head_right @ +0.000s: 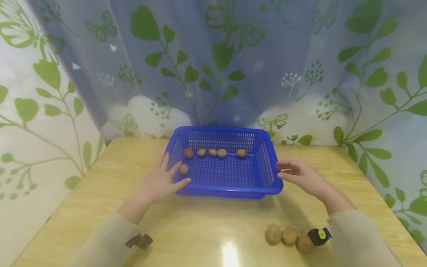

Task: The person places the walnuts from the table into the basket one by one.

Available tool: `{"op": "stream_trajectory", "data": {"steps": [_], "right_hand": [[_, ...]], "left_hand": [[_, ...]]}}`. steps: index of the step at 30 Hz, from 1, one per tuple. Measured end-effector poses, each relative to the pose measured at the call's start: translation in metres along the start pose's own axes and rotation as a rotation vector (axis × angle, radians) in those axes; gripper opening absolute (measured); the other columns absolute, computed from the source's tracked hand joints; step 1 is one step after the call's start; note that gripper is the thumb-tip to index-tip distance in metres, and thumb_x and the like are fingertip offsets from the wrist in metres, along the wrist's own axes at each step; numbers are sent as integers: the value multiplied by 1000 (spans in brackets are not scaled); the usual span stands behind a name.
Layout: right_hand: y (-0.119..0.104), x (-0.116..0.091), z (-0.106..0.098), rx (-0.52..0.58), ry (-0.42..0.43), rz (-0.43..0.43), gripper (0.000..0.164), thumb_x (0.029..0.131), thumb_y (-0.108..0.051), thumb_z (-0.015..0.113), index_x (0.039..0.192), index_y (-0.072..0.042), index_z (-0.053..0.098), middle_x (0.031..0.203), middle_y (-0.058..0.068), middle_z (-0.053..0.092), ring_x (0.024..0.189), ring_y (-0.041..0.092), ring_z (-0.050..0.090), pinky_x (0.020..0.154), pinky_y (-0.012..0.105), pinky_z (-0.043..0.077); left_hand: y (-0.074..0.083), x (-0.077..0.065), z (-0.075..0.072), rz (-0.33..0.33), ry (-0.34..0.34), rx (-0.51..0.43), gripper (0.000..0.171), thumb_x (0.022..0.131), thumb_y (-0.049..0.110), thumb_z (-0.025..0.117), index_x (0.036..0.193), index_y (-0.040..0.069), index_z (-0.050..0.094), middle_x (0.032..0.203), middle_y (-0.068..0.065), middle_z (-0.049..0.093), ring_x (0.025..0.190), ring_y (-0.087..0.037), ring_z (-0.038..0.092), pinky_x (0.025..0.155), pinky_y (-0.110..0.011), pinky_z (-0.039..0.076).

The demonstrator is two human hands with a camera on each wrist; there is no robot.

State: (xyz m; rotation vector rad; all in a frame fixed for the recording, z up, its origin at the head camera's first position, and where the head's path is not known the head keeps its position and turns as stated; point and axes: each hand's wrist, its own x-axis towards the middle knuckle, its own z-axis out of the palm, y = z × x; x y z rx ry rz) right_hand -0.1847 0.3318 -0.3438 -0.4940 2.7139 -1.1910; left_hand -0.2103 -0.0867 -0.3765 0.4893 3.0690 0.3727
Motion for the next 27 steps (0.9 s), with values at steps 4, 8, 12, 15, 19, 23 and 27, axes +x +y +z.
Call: {"op": "stream_trajectory", "data": {"steps": [4, 8, 12, 15, 19, 23, 27], "right_hand": [[8, -16, 4, -11, -5, 22, 47, 97, -23, 52, 133, 6, 44, 127, 24, 52, 110, 37, 55, 86, 40, 48], [15, -31, 5, -6, -41, 52, 48, 97, -23, 51, 134, 5, 42, 128, 25, 50, 108, 25, 57, 83, 32, 50], [26, -48, 8, 22, -92, 67, 47, 98, -21, 50, 135, 5, 41, 129, 26, 49, 104, 2, 55, 79, 23, 48], [35, -60, 12, 41, -118, 65, 47, 98, -19, 50, 136, 6, 39, 129, 27, 48, 102, -6, 52, 77, 20, 47], [49, -71, 15, 85, -147, 51, 46, 98, -14, 48, 135, 11, 37, 128, 20, 52, 102, -6, 52, 77, 20, 48], [63, -78, 18, 154, -179, 21, 45, 98, -8, 46, 134, 16, 33, 125, -15, 53, 103, -6, 52, 76, 19, 48], [74, -87, 24, 195, -207, -11, 43, 98, -4, 44, 132, 19, 32, 121, -32, 48, 104, -6, 52, 76, 19, 48]], "left_hand": [[-2, -3, 3, -18, -9, 4, 87, 83, 76, 32, 145, 15, 36, 152, -24, 4, 140, -38, 0, 100, -56, 32], [-3, -2, 3, -21, -1, -3, 88, 82, 77, 30, 145, 16, 35, 152, -24, 3, 140, -37, 0, 101, -56, 30], [-1, 1, 0, -21, -6, -7, 89, 82, 78, 29, 146, 17, 34, 153, -22, 3, 140, -36, 0, 101, -57, 30], [0, 1, 0, -22, -10, -5, 88, 82, 77, 30, 146, 16, 35, 153, -23, 4, 140, -36, 1, 100, -58, 30], [0, 0, 0, -24, -13, 1, 88, 82, 77, 30, 145, 16, 35, 153, -23, 4, 140, -37, 1, 101, -57, 30], [0, 1, 1, -26, 2, 7, 88, 82, 77, 29, 145, 16, 36, 153, -23, 4, 140, -36, 0, 102, -55, 29], [0, 0, 1, -26, 4, 1, 87, 83, 76, 32, 145, 15, 36, 152, -24, 5, 140, -37, 1, 102, -55, 29]]}}
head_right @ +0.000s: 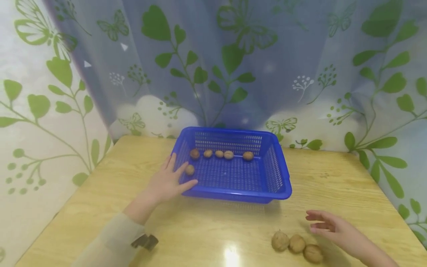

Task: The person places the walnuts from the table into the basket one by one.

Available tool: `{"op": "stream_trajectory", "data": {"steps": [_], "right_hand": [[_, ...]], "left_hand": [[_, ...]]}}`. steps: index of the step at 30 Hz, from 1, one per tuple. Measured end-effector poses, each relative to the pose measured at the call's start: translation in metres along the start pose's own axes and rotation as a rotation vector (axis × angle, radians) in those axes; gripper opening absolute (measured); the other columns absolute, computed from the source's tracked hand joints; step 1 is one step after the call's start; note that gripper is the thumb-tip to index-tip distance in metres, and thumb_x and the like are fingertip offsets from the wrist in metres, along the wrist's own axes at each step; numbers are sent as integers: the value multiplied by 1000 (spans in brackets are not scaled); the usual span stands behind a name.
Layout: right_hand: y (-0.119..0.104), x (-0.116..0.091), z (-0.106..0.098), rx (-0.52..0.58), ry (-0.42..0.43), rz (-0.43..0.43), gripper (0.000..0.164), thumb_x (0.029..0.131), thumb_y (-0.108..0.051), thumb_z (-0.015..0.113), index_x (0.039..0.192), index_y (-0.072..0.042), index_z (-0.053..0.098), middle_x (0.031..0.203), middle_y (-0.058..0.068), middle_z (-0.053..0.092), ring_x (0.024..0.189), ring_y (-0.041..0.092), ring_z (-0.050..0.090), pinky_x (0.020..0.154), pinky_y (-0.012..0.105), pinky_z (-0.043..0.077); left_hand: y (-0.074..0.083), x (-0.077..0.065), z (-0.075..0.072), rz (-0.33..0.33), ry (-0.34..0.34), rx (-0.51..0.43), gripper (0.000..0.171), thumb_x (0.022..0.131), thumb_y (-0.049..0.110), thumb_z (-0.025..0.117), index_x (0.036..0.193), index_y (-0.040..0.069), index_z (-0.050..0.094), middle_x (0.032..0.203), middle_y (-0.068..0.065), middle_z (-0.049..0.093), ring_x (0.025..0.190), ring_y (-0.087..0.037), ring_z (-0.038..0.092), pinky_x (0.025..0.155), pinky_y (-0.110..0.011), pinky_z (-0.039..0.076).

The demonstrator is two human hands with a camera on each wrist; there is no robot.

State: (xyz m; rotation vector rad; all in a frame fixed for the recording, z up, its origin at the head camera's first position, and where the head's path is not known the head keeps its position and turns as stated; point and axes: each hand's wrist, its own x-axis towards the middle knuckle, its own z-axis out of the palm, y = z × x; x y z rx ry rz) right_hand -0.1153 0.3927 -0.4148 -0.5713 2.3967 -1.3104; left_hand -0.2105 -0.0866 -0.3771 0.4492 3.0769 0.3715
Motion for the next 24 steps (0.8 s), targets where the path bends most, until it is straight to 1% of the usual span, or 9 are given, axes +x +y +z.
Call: {"op": "stream_trajectory", "data": {"steps": [5, 9, 12, 16, 17, 19, 20, 23, 24], "right_hand": [[10, -8, 6, 49, -29, 18, 40, 98, -2, 43, 133, 14, 35, 120, -32, 48, 103, -6, 51, 77, 18, 48], [16, -9, 10, 86, -52, 30, 41, 98, -1, 43, 133, 16, 32, 121, -29, 49, 104, -7, 51, 78, 18, 47], [17, -11, 12, 93, -79, 81, 47, 98, -4, 45, 133, 21, 26, 130, 0, 54, 102, -8, 52, 78, 19, 47], [17, -13, 13, 91, -123, 198, 54, 98, -12, 47, 134, 21, 22, 128, 41, 39, 108, 21, 57, 78, 29, 51], [17, -14, 13, 85, -132, 202, 55, 98, -12, 47, 134, 21, 22, 127, 42, 38, 108, 22, 57, 78, 30, 51], [19, -17, 12, 84, -150, 192, 55, 98, -11, 48, 133, 22, 21, 126, 43, 38, 108, 20, 57, 78, 30, 51], [22, -18, 12, 108, -162, 153, 52, 97, -9, 48, 136, 17, 25, 128, 35, 44, 108, 15, 56, 79, 27, 51], [29, -20, 12, 156, -200, 55, 48, 95, -2, 49, 132, 19, 28, 128, 12, 55, 102, -10, 51, 79, 17, 46], [31, -20, 13, 177, -209, 40, 47, 95, -1, 50, 132, 20, 29, 127, 1, 57, 103, -11, 49, 79, 16, 45]], "left_hand": [[1, 1, 2, -3, -4, 6, 87, 83, 76, 32, 145, 15, 36, 152, -24, 4, 140, -37, 0, 102, -55, 30], [-1, 2, 3, -4, -1, 2, 87, 83, 76, 31, 145, 15, 36, 152, -24, 3, 140, -37, -2, 102, -55, 29], [0, 2, 2, -7, -13, 0, 88, 83, 77, 30, 146, 15, 34, 153, -23, 2, 140, -36, -3, 103, -55, 28], [1, 1, 0, -13, -23, -5, 89, 82, 77, 30, 146, 15, 34, 153, -23, 1, 140, -36, -3, 103, -56, 27], [2, 0, -1, -13, -20, -9, 88, 83, 77, 31, 146, 15, 35, 153, -23, 2, 140, -37, -3, 103, -56, 27], [2, 0, -1, -14, -15, -10, 88, 82, 77, 31, 146, 15, 35, 153, -23, 2, 140, -37, -3, 102, -56, 27], [2, 0, 0, -13, -12, -9, 89, 82, 77, 30, 145, 15, 35, 153, -23, 2, 140, -37, -2, 102, -57, 28], [2, 0, 1, -12, -9, -11, 89, 82, 77, 30, 145, 15, 35, 153, -23, 2, 140, -37, -2, 102, -57, 28], [1, 1, 1, -13, -11, -13, 89, 82, 77, 30, 145, 15, 35, 153, -23, 2, 140, -37, -2, 102, -56, 28]]}}
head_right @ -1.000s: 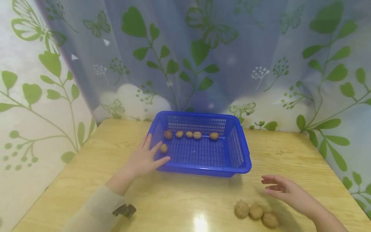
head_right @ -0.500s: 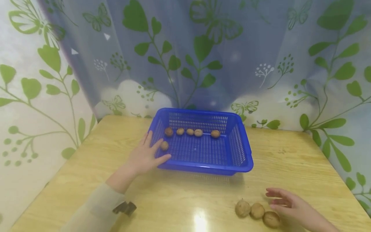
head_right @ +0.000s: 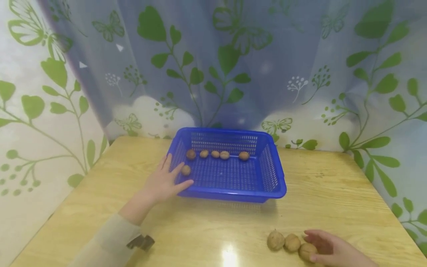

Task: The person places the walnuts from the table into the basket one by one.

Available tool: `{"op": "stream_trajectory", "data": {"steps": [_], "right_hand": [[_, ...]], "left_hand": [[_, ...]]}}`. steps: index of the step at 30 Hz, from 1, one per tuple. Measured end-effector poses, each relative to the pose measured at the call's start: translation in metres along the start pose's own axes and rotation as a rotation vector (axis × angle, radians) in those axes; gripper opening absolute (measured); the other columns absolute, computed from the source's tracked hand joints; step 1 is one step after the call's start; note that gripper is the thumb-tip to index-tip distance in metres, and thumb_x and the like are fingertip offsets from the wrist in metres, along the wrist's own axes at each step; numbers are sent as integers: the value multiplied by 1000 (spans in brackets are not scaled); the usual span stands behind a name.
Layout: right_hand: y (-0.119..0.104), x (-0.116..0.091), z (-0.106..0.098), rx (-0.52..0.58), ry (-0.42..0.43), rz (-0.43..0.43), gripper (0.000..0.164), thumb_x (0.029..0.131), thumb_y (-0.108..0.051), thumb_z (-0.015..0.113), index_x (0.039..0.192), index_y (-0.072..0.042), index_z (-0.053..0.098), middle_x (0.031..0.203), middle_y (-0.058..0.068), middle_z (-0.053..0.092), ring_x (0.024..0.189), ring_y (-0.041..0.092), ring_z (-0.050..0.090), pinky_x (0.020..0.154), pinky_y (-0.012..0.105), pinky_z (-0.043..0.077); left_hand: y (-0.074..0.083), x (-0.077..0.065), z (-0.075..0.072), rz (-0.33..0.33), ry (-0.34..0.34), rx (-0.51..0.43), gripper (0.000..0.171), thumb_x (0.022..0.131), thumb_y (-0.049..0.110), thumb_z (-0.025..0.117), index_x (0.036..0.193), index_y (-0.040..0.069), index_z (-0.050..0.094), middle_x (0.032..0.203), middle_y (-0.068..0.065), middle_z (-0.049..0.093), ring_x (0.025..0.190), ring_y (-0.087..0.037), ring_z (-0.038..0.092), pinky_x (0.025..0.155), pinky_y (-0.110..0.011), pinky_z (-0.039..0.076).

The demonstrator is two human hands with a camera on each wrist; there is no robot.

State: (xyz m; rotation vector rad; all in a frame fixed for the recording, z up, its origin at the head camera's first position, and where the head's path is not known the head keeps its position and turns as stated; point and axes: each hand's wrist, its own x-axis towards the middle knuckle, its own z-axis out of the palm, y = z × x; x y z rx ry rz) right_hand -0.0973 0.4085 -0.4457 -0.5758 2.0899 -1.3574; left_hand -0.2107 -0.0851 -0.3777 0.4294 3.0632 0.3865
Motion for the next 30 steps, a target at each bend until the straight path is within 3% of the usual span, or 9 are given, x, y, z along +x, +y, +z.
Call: {"op": "stream_trajectory", "data": {"steps": [2, 4, 8, 16, 26, 30], "right_hand": [[2, 3, 2, 16, -10, -25, 47, 94, 0, 50, 131, 21, 30, 126, -6, 57, 105, -11, 48, 80, 14, 43], [-1, 6, 4, -11, 13, 25, 51, 94, -3, 52, 128, 26, 27, 128, 16, 55, 102, -13, 47, 79, 13, 43], [-6, 8, 6, -63, 46, 99, 51, 94, -9, 54, 127, 24, 33, 123, 43, 41, 98, -15, 47, 77, 14, 44], [-3, 4, 6, -138, 49, 65, 44, 92, -6, 57, 120, 24, 40, 115, 42, 48, 95, -14, 49, 74, 15, 46], [-2, 1, 3, -13, 12, 53, 40, 93, -1, 52, 117, 27, 37, 115, 28, 55, 95, -10, 52, 74, 15, 45], [-7, 2, 2, -146, 59, 55, 40, 93, -4, 54, 116, 25, 41, 112, 36, 53, 94, -14, 49, 73, 15, 46]], "left_hand": [[-2, -1, -1, 2, 4, -11, 89, 83, 76, 32, 145, 14, 36, 152, -24, 2, 140, -37, -2, 102, -57, 28], [-2, -3, -3, 3, 2, -16, 88, 83, 76, 32, 145, 13, 36, 152, -24, 2, 140, -38, -2, 102, -57, 28], [-2, -3, -5, 8, -4, -11, 87, 83, 76, 31, 145, 14, 35, 152, -25, 3, 139, -38, 0, 101, -58, 29], [1, -2, -2, 12, -4, 2, 86, 84, 75, 32, 145, 15, 36, 152, -24, 4, 140, -37, 0, 101, -57, 30], [2, -3, 0, 17, -4, 7, 87, 83, 76, 31, 145, 15, 36, 152, -24, 5, 140, -37, 2, 101, -57, 30], [0, -2, 0, 13, 6, 10, 88, 83, 77, 30, 146, 16, 34, 153, -23, 4, 140, -37, 1, 101, -56, 31]]}}
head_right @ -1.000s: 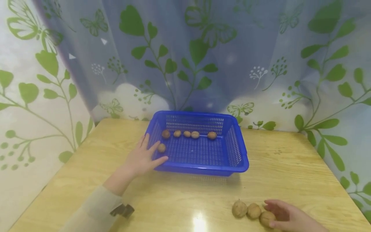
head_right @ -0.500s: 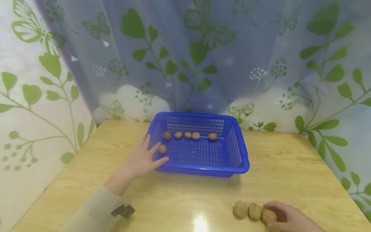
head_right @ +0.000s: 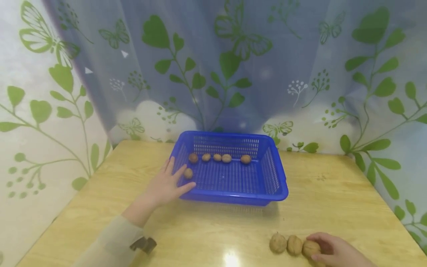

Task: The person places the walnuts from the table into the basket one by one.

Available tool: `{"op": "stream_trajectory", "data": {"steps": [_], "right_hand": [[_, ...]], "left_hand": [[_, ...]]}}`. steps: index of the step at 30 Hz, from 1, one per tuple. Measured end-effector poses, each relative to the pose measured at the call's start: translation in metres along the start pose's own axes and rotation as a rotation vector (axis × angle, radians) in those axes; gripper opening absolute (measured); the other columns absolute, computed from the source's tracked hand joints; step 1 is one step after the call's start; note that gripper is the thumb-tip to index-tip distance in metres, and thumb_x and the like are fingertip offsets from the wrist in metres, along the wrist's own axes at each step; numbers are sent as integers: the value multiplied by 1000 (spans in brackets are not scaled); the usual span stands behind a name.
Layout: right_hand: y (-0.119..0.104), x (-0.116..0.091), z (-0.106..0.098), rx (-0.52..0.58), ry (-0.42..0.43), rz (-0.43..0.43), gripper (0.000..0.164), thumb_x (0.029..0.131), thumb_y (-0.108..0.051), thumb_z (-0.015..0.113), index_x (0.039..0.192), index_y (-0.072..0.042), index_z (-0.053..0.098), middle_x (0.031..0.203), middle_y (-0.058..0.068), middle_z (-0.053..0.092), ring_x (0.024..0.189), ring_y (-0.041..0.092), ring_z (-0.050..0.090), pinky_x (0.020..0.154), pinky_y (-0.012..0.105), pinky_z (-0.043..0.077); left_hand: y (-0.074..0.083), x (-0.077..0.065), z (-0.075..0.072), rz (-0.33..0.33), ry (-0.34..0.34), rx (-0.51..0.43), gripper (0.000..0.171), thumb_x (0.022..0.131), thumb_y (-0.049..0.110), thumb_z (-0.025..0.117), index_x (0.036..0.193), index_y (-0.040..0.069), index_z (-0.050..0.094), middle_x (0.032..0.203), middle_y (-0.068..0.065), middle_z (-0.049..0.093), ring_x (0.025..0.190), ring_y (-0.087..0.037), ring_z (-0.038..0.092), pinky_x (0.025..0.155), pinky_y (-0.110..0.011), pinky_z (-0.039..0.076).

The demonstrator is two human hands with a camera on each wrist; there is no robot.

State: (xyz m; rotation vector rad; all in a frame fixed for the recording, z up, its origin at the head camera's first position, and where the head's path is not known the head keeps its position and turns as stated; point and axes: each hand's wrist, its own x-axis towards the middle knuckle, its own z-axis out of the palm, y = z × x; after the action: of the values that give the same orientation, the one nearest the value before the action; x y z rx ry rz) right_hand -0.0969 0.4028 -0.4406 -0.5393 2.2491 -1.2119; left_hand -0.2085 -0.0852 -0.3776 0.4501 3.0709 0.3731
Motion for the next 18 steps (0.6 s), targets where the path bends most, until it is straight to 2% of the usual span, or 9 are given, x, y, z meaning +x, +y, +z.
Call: {"op": "stream_trajectory", "data": {"steps": [4, 8, 11, 14, 18], "right_hand": [[-6, -1, -1, -131, 96, 68, 45, 92, -13, 58, 120, 20, 44, 114, 37, 51, 91, -15, 48, 71, 19, 49], [-16, 0, -4, -132, 176, 154, 52, 93, -20, 58, 127, 16, 41, 121, 36, 48, 90, -8, 53, 72, 26, 51], [-24, 3, -6, -147, 236, 152, 54, 94, -23, 57, 130, 14, 40, 124, 33, 49, 92, -6, 53, 72, 26, 51], [-33, 9, -7, -188, 305, 99, 51, 94, -21, 56, 131, 12, 42, 122, 24, 54, 91, -10, 51, 71, 24, 51], [-46, 16, -11, -176, 374, 66, 48, 94, -17, 57, 131, 9, 43, 124, 18, 54, 94, -11, 50, 72, 23, 51]], "left_hand": [[-1, 1, 1, 1, 6, -2, 89, 83, 77, 30, 147, 16, 32, 153, -23, 4, 140, -37, 0, 101, -55, 31], [-1, 3, 0, 5, 7, -1, 89, 82, 77, 29, 146, 15, 33, 153, -24, 4, 140, -37, 0, 101, -56, 30], [-2, 2, 0, 3, 6, -5, 88, 83, 77, 31, 146, 15, 33, 152, -24, 5, 140, -38, 1, 101, -56, 30], [-2, 1, 1, -4, 5, -8, 87, 83, 75, 33, 146, 15, 33, 152, -24, 4, 140, -37, -1, 103, -55, 28], [0, 1, 2, -2, 8, -22, 87, 83, 75, 34, 146, 15, 34, 152, -24, 4, 140, -37, -1, 102, -55, 28]]}}
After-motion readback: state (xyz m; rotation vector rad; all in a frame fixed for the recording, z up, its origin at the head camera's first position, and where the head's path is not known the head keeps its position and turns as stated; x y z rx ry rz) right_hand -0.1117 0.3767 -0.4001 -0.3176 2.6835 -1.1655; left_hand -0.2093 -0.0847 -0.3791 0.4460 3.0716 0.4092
